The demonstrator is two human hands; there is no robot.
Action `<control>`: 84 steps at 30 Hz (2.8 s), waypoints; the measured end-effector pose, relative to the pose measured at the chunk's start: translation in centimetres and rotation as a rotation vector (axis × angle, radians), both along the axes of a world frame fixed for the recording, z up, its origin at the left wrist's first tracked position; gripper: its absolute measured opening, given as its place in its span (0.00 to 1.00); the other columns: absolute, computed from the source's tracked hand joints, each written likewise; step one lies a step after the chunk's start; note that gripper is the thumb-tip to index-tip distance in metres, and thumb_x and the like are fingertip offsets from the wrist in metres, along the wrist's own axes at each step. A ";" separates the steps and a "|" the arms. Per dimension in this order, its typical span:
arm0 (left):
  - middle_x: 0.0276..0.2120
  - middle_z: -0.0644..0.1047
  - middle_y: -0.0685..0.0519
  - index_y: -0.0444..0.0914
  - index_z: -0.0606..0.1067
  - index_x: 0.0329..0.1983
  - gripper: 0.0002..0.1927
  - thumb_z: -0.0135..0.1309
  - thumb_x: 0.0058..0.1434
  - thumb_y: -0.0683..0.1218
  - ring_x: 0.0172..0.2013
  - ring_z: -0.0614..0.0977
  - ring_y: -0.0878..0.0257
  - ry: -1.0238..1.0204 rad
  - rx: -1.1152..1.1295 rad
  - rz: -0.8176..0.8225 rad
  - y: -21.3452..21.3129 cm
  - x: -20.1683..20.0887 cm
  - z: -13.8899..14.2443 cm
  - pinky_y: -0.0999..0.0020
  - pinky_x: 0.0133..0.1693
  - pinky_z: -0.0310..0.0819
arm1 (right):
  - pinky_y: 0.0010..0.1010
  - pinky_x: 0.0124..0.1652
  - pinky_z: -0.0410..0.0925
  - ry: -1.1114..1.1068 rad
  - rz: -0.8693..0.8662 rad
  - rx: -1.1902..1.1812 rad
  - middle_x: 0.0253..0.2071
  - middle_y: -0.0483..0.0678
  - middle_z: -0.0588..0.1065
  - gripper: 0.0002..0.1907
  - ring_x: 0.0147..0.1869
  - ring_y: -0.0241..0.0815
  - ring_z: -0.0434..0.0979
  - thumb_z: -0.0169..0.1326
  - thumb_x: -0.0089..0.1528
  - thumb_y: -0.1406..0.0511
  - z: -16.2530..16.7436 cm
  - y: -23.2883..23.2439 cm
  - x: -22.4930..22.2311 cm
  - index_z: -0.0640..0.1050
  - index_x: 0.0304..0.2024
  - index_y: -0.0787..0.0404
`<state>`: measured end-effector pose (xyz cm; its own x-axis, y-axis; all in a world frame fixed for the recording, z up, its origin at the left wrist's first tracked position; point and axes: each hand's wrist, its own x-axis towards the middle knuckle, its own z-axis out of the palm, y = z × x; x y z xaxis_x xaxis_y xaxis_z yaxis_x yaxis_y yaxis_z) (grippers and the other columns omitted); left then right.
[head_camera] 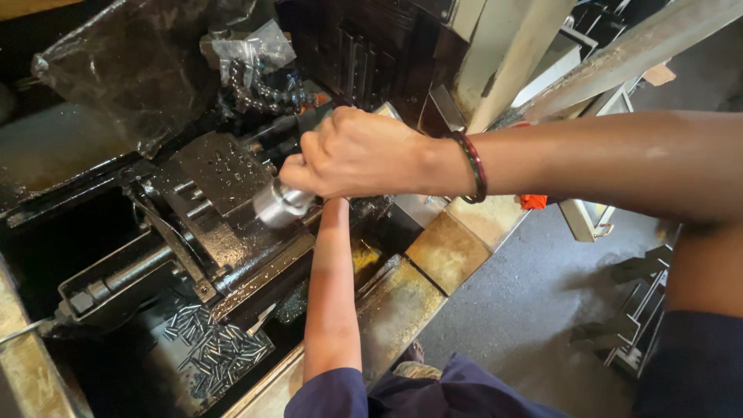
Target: The person operates a metal cutting machine, inserting a cylindrical metal rod into the machine, adjusting the control panel, and removing cut metal pieces. The person uses a red cloth to wipe the machine and handles metal rods and cut pieces throughout the process.
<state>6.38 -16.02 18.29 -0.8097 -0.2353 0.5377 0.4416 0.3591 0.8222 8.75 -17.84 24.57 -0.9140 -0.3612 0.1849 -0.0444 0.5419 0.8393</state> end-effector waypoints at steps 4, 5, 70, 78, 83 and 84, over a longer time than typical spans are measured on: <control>0.26 0.69 0.50 0.34 0.69 0.26 0.05 0.50 0.56 0.35 0.36 0.76 0.57 -0.022 0.009 0.103 -0.1 0.4 0.9 0.68 0.36 0.70 | 0.26 0.20 0.57 -0.105 -0.128 0.119 0.18 0.39 0.63 0.10 0.17 0.32 0.66 0.54 0.59 0.61 0.7 0.0 -0.9 0.66 0.32 0.58; 0.25 0.69 0.50 0.34 0.69 0.25 0.05 0.50 0.55 0.35 0.36 0.76 0.57 -0.042 0.023 0.134 0.0 0.7 1.1 0.68 0.36 0.70 | 0.26 0.21 0.57 -0.056 -0.084 0.107 0.19 0.39 0.63 0.10 0.18 0.33 0.66 0.54 0.60 0.61 0.8 -0.1 -0.8 0.67 0.33 0.57; 0.33 0.77 0.51 0.36 0.73 0.37 0.08 0.49 0.71 0.44 0.38 0.78 0.61 -0.008 0.522 -1.379 5.6 -7.0 -16.2 0.65 0.42 0.77 | 0.25 0.27 0.57 0.043 0.086 0.215 0.24 0.38 0.64 0.07 0.23 0.33 0.67 0.55 0.64 0.63 4.1 -2.2 4.4 0.72 0.44 0.54; 0.37 0.79 0.51 0.35 0.74 0.43 0.09 0.50 0.73 0.46 0.39 0.80 0.63 -0.170 0.829 -1.397 6.7 -7.1 -16.6 0.65 0.43 0.79 | 0.25 0.26 0.55 0.034 0.095 0.264 0.22 0.37 0.59 0.06 0.22 0.31 0.64 0.54 0.65 0.64 4.9 -3.0 5.2 0.71 0.44 0.54; 0.39 0.80 0.50 0.35 0.73 0.43 0.07 0.53 0.71 0.44 0.42 0.81 0.63 -0.301 0.973 -1.236 8.4 -7.7 -17.4 0.65 0.47 0.80 | 0.25 0.26 0.56 0.014 0.062 0.239 0.21 0.38 0.59 0.08 0.22 0.32 0.63 0.54 0.61 0.63 5.0 -3.6 5.8 0.68 0.37 0.52; 0.40 0.80 0.50 0.34 0.73 0.44 0.06 0.53 0.71 0.43 0.44 0.82 0.62 -0.348 1.046 -1.261 8.7 -7.9 -17.6 0.66 0.49 0.79 | 0.25 0.26 0.56 0.003 0.056 0.238 0.21 0.38 0.59 0.08 0.22 0.33 0.64 0.54 0.60 0.63 5.0 -3.7 6.0 0.67 0.36 0.52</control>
